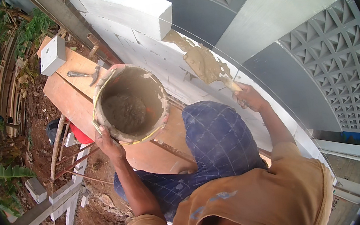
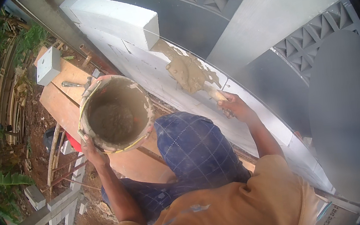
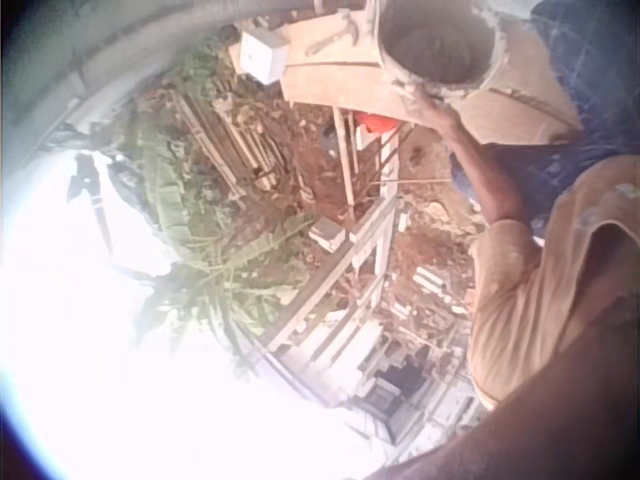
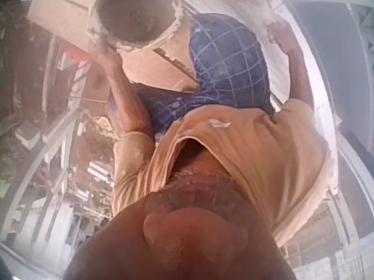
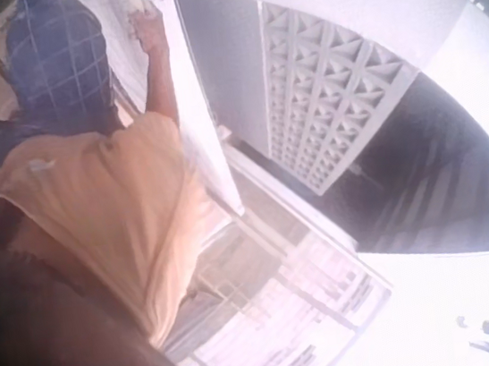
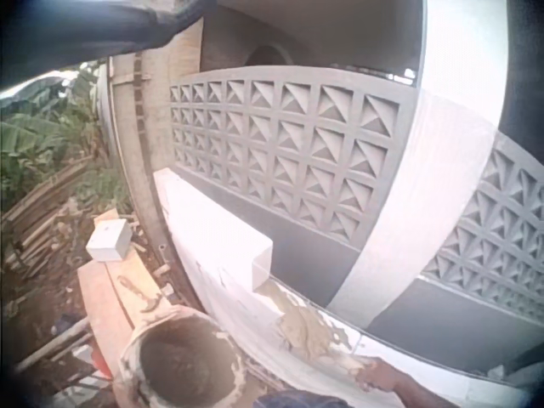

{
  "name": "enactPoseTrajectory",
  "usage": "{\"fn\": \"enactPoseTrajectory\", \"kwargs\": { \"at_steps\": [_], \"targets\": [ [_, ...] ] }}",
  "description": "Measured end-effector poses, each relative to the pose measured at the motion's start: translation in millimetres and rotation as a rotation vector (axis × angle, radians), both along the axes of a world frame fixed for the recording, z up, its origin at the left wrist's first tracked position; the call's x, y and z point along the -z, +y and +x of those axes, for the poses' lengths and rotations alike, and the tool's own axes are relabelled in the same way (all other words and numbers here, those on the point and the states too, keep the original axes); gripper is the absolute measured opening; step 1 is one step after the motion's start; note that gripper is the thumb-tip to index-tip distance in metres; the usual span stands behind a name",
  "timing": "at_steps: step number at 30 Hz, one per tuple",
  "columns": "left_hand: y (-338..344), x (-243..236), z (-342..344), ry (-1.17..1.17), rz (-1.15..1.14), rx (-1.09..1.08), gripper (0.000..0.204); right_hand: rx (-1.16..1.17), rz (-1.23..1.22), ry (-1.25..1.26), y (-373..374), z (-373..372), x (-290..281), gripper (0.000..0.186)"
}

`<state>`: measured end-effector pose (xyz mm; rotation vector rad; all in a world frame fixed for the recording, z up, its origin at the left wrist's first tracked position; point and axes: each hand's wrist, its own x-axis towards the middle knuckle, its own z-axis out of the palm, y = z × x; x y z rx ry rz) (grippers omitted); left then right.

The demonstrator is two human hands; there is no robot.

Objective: The person scoops mortar from a bucket with a trowel and applies it to white blocks. The person places the blocks onto a curved wall section, adjusting their position by hand. The person repeats the process of applying mortar and setting blocks along the wall.

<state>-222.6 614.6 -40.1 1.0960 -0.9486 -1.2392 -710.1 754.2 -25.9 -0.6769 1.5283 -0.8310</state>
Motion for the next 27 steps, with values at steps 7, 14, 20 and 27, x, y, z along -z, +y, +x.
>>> {"fn": "enactPoseTrajectory", "kwargs": {
  "at_steps": [7,14,20,27],
  "targets": [
    [-12,-2,-1,-0.049,-0.003,0.084,0.050,0.126,0.070,0.437,56,-60,31,0.061],
    [-15,-12,0,-0.047,0.005,0.086,0.053,0.078,0.168,0.852,138,-75,55,0.062],
    [-22,1,18,-0.066,0.041,0.073,0.052,0.088,0.081,1.035,149,-76,66,0.064],
    [-25,-6,10,-0.021,0.002,0.059,0.051,0.105,0.044,1.189,93,-57,86,0.064]
  ]
}}
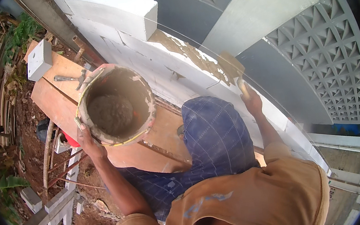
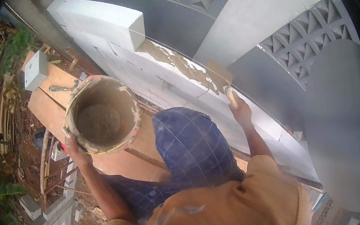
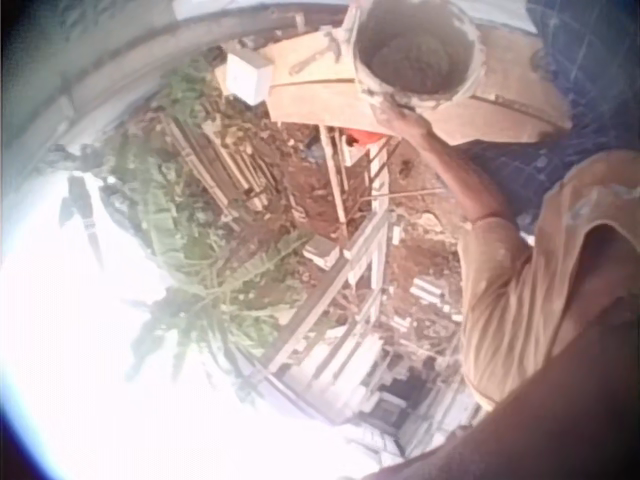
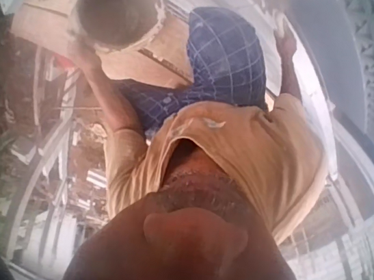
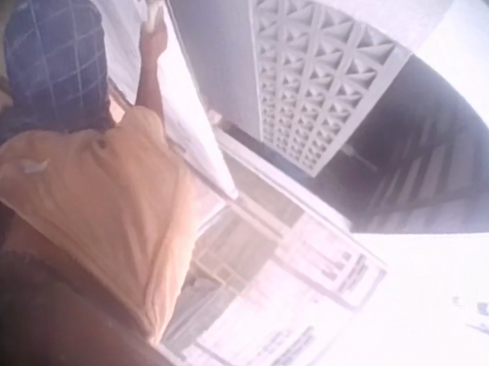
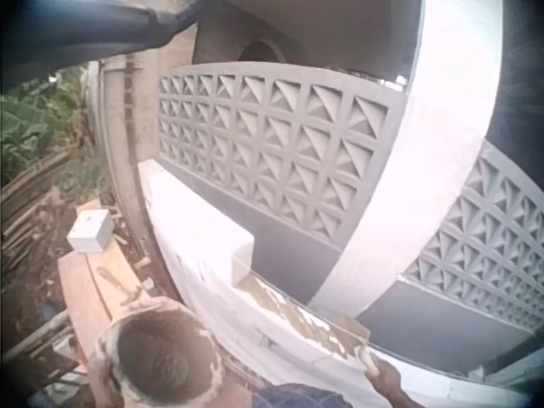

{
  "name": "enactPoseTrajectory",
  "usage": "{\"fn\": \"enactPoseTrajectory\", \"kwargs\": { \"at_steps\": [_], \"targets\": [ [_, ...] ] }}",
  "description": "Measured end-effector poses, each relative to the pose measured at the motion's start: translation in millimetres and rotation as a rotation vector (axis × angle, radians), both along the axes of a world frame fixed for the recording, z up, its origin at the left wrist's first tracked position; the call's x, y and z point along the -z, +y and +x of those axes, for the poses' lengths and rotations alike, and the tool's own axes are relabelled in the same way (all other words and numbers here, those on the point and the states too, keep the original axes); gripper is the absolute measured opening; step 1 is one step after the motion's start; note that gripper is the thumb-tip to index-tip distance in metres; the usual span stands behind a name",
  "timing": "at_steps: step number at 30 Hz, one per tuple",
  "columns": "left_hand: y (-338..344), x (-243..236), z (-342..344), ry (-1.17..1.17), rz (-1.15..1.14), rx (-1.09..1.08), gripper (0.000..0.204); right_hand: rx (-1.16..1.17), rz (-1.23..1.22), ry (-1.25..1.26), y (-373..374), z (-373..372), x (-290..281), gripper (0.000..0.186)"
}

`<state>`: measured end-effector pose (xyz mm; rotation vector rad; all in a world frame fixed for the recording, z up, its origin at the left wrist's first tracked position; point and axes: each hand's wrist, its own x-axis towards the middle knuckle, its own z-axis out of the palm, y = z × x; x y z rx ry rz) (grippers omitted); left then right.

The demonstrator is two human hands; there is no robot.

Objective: The person scoops mortar from a bucket with a trowel and applies it to white blocks. The person places the blocks onto a curved wall section, adjusting their position by hand. The person repeats the process of applying mortar and setting blocks along the wall.

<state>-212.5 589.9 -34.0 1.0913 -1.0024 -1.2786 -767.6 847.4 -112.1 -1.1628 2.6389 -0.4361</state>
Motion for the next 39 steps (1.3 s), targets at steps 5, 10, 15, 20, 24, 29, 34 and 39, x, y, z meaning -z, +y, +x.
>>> {"fn": "enactPoseTrajectory", "kwargs": {
  "at_steps": [5,10,15,20,24,29,34,39],
  "targets": [
    [2,0,1,-0.002,-0.005,-0.019,0.052,-0.028,0.033,0.105,7,2,17,0.064],
    [8,6,12,0.008,0.012,-0.033,0.053,0.039,0.163,0.126,-13,41,-18,0.062],
    [12,1,-2,-0.191,0.053,-0.018,0.051,-0.357,0.053,-0.019,-68,64,-24,0.051],
    [15,-6,-47,-0.329,-0.024,0.012,0.054,-1.209,-0.076,0.285,-215,162,-83,0.046],
    [20,-14,-66,-0.327,-0.073,-0.031,0.051,-1.281,0.217,0.346,-253,214,-84,0.047],
    [14,-14,-74,-0.299,-0.012,-0.147,0.049,-1.446,0.286,-0.245,-226,184,-61,0.065],
    [9,-14,-81,-0.304,-0.016,-0.081,0.047,-0.717,0.502,-1.296,-219,184,-88,0.068],
    [3,-17,-70,-0.301,0.051,-0.022,0.048,-0.468,0.275,-1.461,-172,144,-56,0.067]
  ]
}}
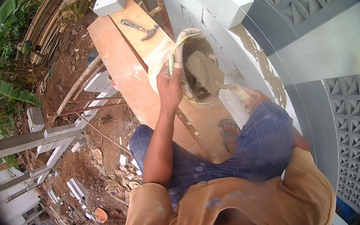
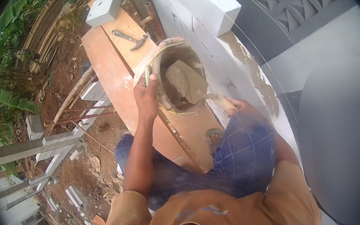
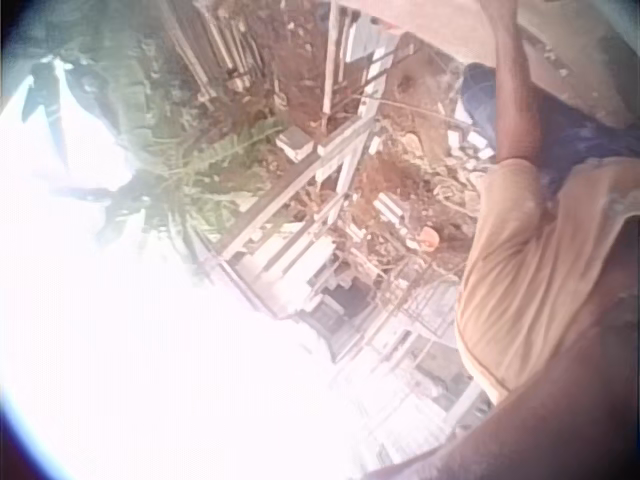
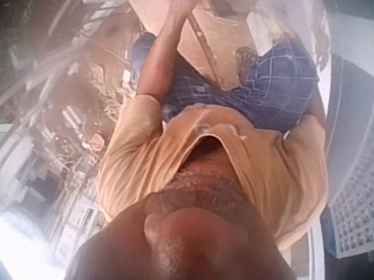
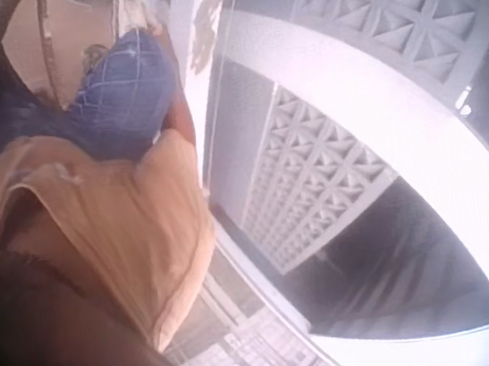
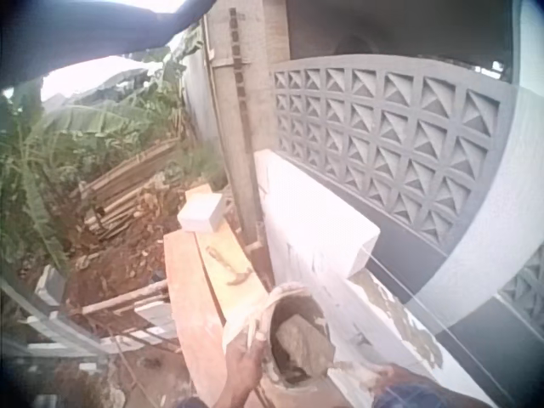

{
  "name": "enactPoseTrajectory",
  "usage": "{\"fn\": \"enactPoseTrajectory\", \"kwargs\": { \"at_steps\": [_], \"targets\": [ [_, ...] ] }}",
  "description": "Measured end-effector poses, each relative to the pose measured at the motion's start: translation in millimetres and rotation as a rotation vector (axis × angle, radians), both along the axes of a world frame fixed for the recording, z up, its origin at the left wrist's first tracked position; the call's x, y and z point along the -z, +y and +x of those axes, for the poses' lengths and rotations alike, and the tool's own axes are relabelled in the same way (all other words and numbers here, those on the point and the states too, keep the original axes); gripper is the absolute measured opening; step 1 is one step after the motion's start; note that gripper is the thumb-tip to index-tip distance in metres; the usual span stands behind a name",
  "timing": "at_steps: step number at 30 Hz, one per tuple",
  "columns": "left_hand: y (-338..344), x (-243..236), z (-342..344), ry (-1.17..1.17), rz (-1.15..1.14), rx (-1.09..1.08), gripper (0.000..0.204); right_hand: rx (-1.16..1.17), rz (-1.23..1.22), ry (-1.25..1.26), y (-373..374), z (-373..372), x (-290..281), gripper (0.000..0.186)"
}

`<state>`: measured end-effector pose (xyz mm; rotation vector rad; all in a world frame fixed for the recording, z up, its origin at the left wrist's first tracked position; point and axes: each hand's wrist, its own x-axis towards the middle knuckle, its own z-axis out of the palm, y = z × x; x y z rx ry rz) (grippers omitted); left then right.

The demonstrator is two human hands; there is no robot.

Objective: The person scoops mortar from a bucket with a trowel and applies it to white blocks. The person places the blocks onto a curved wall section, adjusting their position by hand. The person repeats the process of applying mortar and setting blocks along the wall.

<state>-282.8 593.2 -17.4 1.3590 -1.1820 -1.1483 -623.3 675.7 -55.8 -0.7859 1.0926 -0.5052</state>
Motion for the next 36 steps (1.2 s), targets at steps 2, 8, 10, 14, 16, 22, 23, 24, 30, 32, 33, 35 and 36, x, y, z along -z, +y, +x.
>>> {"fn": "enactPoseTrajectory", "kwargs": {
  "at_steps": [2,8,10,14,16,22,23,24,30,32,33,35,36],
  "targets": [
    [0,9,6,0.003,-0.098,-0.037,0.049,0.120,-0.067,0.053,22,1,-22,0.067],
    [-1,15,45,0.181,-0.068,-0.022,0.048,0.501,0.002,0.182,139,-115,-17,0.069],
    [-6,16,55,0.186,-0.021,-0.037,0.052,0.615,0.035,0.367,177,-134,-32,0.069],
    [-16,19,69,0.138,-0.029,0.024,0.054,0.633,0.077,0.848,244,-173,-22,0.067],
    [-22,24,77,0.118,-0.007,0.021,0.054,0.641,0.099,0.976,268,-185,-10,0.066],
    [-26,23,80,0.033,-0.015,-0.044,0.051,0.671,-0.078,1.218,344,-192,35,0.066],
    [-30,22,81,0.027,-0.015,-0.027,0.050,0.718,-0.057,1.215,353,-188,37,0.067],
    [-31,21,81,0.020,-0.011,-0.010,0.049,0.763,-0.032,1.212,363,-186,38,0.067],
    [-33,16,78,-0.122,-0.057,0.022,0.046,0.636,-0.190,1.482,365,-184,63,0.072],
    [-33,19,80,-0.153,-0.070,0.060,0.045,0.569,-0.068,1.497,338,-187,65,0.069],
    [-33,18,81,-0.105,-0.058,0.090,0.045,0.533,-0.012,1.500,324,-185,67,0.067],
    [-32,14,76,-0.030,-0.040,0.097,0.044,0.617,-0.111,1.521,297,-174,67,0.069],
    [-29,8,70,-0.012,-0.029,0.079,0.044,0.658,-0.155,1.520,289,-167,70,0.070]
  ]
}}
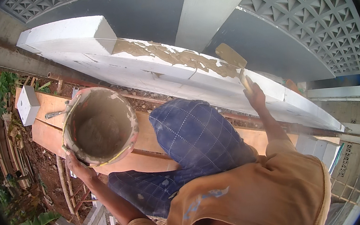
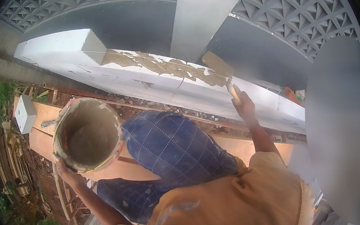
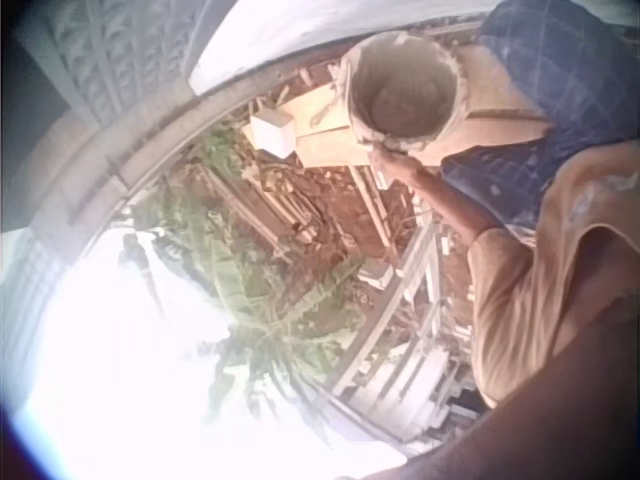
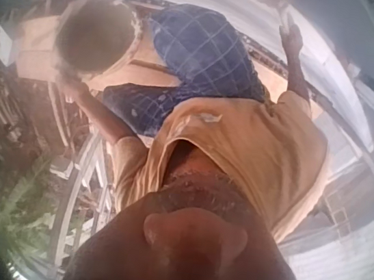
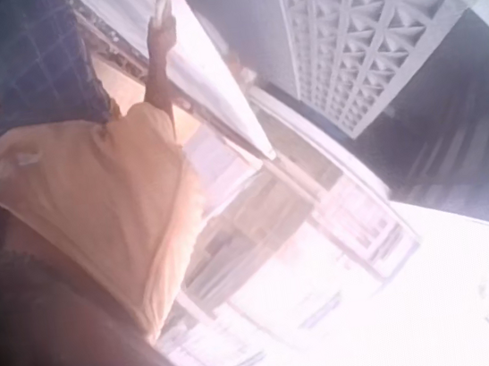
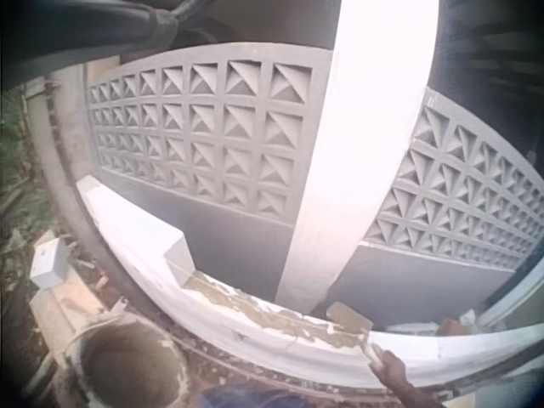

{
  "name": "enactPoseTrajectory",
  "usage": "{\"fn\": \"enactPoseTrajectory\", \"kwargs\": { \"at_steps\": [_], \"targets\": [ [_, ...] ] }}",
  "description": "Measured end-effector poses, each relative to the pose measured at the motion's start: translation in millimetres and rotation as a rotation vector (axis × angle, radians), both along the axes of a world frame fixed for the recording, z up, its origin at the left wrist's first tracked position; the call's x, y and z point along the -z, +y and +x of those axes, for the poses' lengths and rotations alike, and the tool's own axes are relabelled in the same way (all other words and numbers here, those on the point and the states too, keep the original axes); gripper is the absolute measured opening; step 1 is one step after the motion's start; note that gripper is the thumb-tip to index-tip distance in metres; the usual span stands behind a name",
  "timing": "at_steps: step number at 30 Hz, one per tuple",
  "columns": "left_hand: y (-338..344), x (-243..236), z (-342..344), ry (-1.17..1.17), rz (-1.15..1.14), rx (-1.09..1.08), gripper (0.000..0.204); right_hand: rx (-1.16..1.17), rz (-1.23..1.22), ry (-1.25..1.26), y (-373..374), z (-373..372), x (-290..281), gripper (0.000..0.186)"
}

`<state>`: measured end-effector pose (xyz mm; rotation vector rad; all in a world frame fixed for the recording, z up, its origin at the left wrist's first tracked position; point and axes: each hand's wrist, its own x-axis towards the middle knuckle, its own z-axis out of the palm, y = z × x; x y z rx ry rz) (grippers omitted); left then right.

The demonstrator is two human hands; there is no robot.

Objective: The person scoops mortar from a bucket with a trowel and applies it to white blocks. The person places the blocks onto a curved wall section, adjusting their position by hand. The person repeats the process of applying mortar and setting blocks along the wall.

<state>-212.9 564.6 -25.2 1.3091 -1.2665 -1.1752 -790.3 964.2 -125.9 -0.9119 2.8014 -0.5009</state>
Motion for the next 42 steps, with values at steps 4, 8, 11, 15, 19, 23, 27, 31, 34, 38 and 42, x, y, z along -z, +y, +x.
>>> {"fn": "enactPoseTrajectory", "kwargs": {
  "at_steps": [4,8,11,15,19,23,27,31,34,38,42],
  "targets": [
    [15,-15,-17,0.198,0.047,0.051,0.045,-0.124,0.125,0.050,-40,-1,-1,0.064],
    [25,-7,-20,0.123,0.006,-0.039,0.049,-0.650,-0.167,0.098,-152,59,-50,0.030],
    [28,1,-39,0.159,-0.010,0.024,0.045,-1.084,-0.061,0.074,-250,103,-73,0.026],
    [27,-4,-72,-0.053,0.002,0.002,0.042,-1.354,0.088,0.233,-340,178,-81,0.033],
    [33,3,-78,-0.028,-0.070,-0.125,0.043,-1.576,0.233,0.204,-349,214,-75,0.044],
    [32,-4,-89,-0.090,-0.030,-0.168,0.043,-1.440,0.198,-0.772,-323,193,-71,0.067],
    [25,-11,-106,-0.109,-0.091,-0.189,0.041,-0.841,0.166,-1.445,-308,181,-105,0.075],
    [11,5,-95,-0.048,-0.124,-0.197,0.040,-0.555,0.004,-1.418,-272,160,-109,0.073],
    [10,-5,-78,-0.066,-0.017,-0.169,0.029,-0.436,-0.181,-1.361,-212,103,-64,0.075],
    [9,-11,-57,0.003,-0.006,-0.186,0.036,-0.229,-0.069,-1.153,-115,28,-80,0.078],
    [-7,5,-8,-0.016,0.032,-0.150,0.044,0.018,-0.038,-0.789,-16,-16,-89,0.070]
  ]
}}
